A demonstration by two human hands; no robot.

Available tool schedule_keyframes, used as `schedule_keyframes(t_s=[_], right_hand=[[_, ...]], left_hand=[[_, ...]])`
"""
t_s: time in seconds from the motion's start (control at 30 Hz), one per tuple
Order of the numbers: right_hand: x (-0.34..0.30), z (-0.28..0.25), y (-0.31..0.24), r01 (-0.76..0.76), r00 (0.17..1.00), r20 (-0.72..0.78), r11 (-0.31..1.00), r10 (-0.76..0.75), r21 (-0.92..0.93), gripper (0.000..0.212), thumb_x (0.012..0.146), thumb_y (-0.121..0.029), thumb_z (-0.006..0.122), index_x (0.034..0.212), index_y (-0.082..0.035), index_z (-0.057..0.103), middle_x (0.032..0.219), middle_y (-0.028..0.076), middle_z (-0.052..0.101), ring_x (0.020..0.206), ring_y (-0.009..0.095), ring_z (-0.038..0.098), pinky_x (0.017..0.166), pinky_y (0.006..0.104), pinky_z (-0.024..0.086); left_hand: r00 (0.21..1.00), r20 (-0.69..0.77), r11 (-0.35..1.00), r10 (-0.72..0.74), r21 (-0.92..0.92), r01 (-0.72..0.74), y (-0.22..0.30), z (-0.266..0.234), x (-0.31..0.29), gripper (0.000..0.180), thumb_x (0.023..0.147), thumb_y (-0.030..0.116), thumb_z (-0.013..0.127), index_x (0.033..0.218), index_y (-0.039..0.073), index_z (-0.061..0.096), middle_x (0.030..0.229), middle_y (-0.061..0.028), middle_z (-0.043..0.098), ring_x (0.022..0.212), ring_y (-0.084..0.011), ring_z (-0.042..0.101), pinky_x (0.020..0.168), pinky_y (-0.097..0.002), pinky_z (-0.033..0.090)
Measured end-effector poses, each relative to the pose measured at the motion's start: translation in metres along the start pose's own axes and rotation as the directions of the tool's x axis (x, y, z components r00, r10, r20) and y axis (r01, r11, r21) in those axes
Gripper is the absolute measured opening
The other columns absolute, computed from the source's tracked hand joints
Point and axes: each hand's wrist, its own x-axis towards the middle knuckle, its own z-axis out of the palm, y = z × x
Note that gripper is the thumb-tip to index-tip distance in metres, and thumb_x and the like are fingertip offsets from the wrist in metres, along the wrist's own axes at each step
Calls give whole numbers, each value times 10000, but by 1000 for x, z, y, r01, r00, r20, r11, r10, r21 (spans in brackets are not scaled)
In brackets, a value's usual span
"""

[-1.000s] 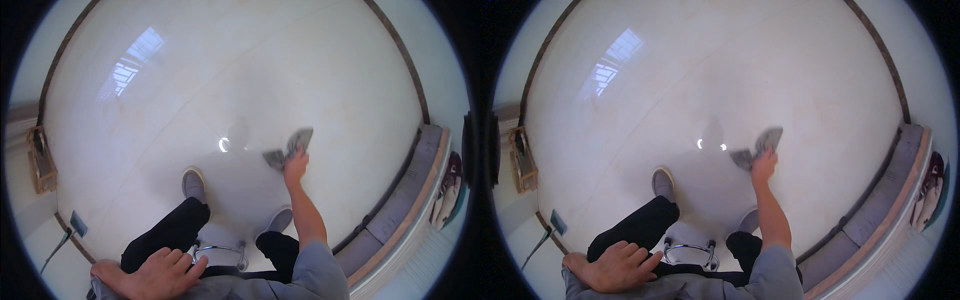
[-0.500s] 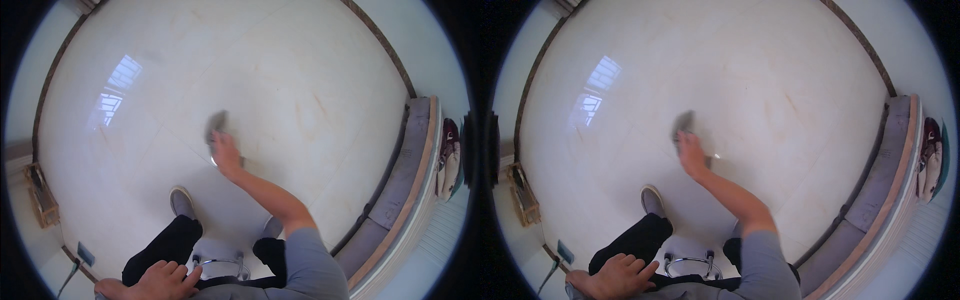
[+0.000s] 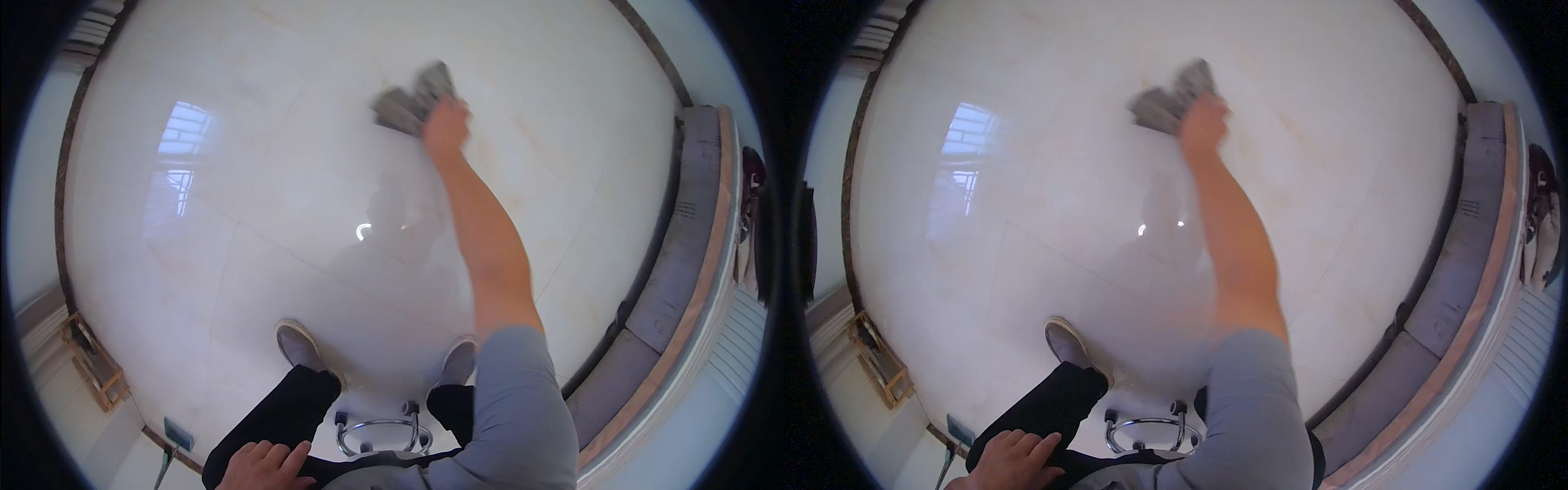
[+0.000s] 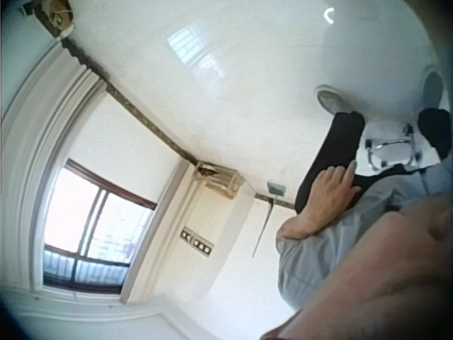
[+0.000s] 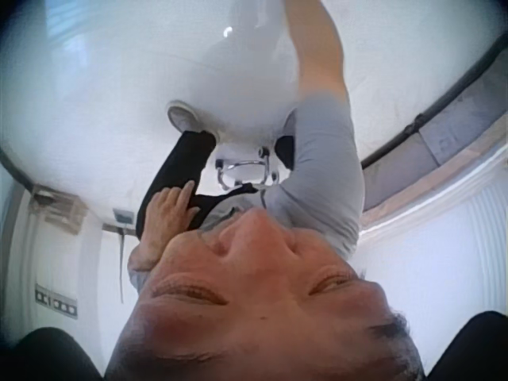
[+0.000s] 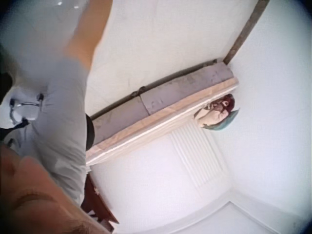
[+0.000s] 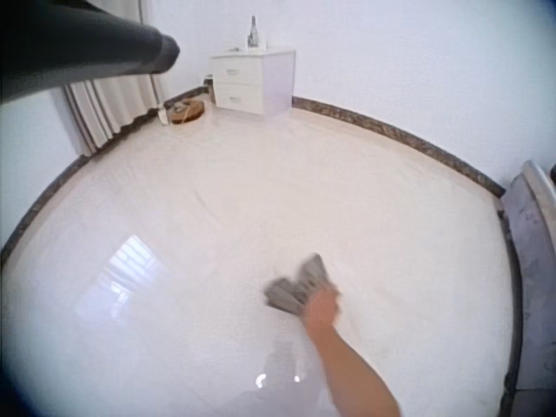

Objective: The person wipes the tile floor using a cloth, repeatedly scrubbing different sections of the surface while moving around the room.

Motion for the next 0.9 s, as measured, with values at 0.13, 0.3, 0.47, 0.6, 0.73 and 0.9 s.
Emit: schedule_keyframes(t_s=[0.13,0.3,0.47,0.6,0.73,0.9], right_hand=[[-121,-80,162,-125,978,135,967,158,-224,518,979,-188,582,1470,-67,469,1475,211,486,1355,433,461,1096,545,441],[-288,-188,395,-339,811,183,701,556,-628,337,1060,-173,419,1365,-83,529,1341,223,531,1254,416,543,997,520,525],[-346,-251,392,-530,847,-174,828,503,-184,504,823,-111,705,1308,-47,585,1217,217,568,1178,383,586,994,477,521],[-329,-207,290,-176,983,-52,984,176,-12,616,762,-82,678,1369,-42,580,1378,218,565,1307,393,539,1068,453,482],[-305,-159,108,87,941,314,986,-127,139,647,780,-116,698,1400,-29,533,1415,228,537,1249,413,587,974,490,544],[-323,-49,68,305,900,281,942,-332,138,501,1040,-201,424,1501,-6,400,1214,302,624,1014,471,657,906,558,536]], left_hand=[[1000,-5,1000,12,28,-12,7,-4,-9,640,840,255,768,1393,18,550,988,-119,601,934,-305,587,817,-415,489],[989,-87,984,123,142,-110,17,-3,-14,573,873,308,755,1345,34,584,930,-102,606,871,-268,598,769,-381,492],[992,-74,964,98,255,-76,41,12,-15,534,879,333,771,1302,45,618,921,-106,652,868,-275,638,783,-384,524],[988,-122,960,92,274,-56,45,31,-27,527,877,310,773,1304,46,611,937,-113,662,886,-279,643,790,-393,529],[987,-150,956,63,293,-17,56,41,-26,561,841,312,802,1298,55,605,923,-109,656,876,-290,647,771,-401,525],[996,-88,975,-16,218,35,64,58,-7,541,852,246,795,1314,48,595,991,-144,687,954,-343,661,849,-431,534]])
